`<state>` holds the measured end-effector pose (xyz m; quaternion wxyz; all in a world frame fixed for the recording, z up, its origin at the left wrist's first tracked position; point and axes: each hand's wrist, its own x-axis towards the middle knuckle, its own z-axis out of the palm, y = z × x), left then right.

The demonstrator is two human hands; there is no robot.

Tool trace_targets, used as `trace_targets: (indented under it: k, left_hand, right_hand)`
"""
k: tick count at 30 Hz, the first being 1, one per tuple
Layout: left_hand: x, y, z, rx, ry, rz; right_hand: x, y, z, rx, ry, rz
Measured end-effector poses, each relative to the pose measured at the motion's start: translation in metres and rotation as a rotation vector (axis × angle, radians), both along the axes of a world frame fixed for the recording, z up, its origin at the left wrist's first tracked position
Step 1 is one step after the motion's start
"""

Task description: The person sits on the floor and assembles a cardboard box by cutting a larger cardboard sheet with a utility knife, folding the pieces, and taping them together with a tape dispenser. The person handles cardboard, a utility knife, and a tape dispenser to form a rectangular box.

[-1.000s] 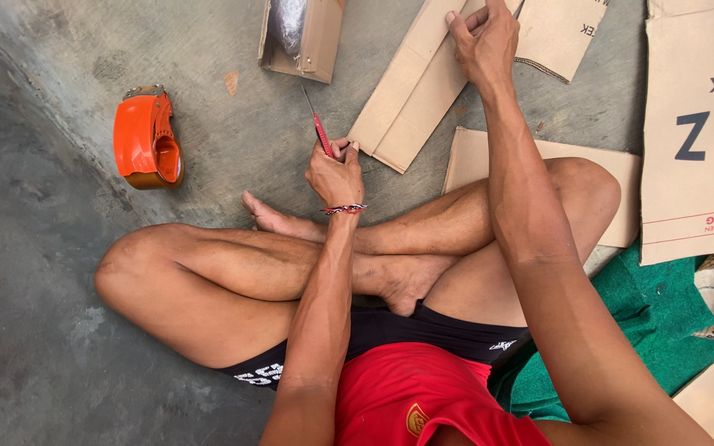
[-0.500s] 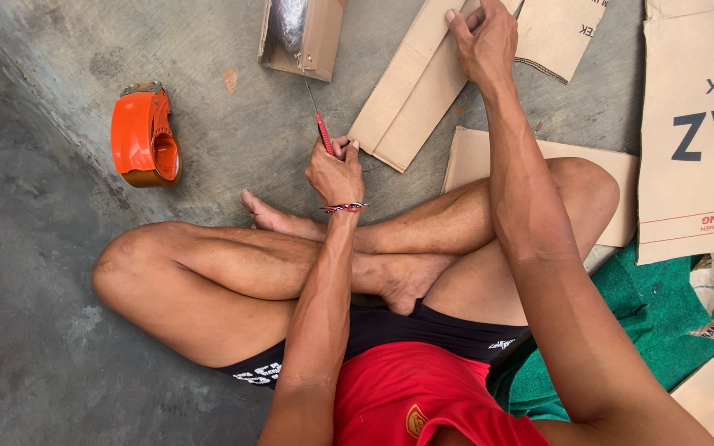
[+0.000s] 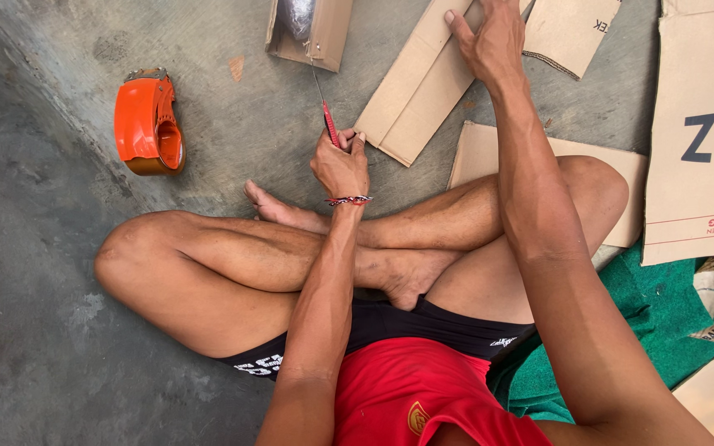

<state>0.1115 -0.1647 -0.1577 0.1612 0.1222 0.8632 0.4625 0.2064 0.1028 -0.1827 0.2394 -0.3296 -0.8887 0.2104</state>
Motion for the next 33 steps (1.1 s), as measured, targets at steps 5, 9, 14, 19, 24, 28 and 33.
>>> trace_targets:
  k: [5,9,14,19,24,28,33]
  left_hand:
    - [-0.001,-0.001,-0.003,0.002,-0.01,0.0]
    - [-0.001,-0.002,-0.005,0.018,0.0,0.011]
    - [0.002,0.0,-0.003,0.032,-0.04,0.026]
    - [0.002,0.002,-0.002,0.001,0.003,0.005]
    - [0.002,0.001,-0.001,-0.006,-0.017,0.0]
    - [0.001,0.002,0.0,-0.001,-0.025,-0.004]
    - [0.001,0.002,0.001,0.003,-0.026,-0.001]
  right_hand:
    - [0.0,-0.005,-0.001,-0.022,-0.067,-0.006]
    - [0.001,-0.008,0.004,-0.049,-0.085,0.015]
    - [0.002,-0.011,0.016,-0.016,-0.103,0.008]
    - [0.003,-0.01,0.015,-0.085,-0.102,-0.032]
    - [0.001,-0.006,0.007,-0.057,-0.098,-0.045]
    - [-0.001,-0.004,0.005,-0.089,-0.098,-0.064]
    - [0.001,-0.006,0.006,-0.057,-0.135,-0.065]
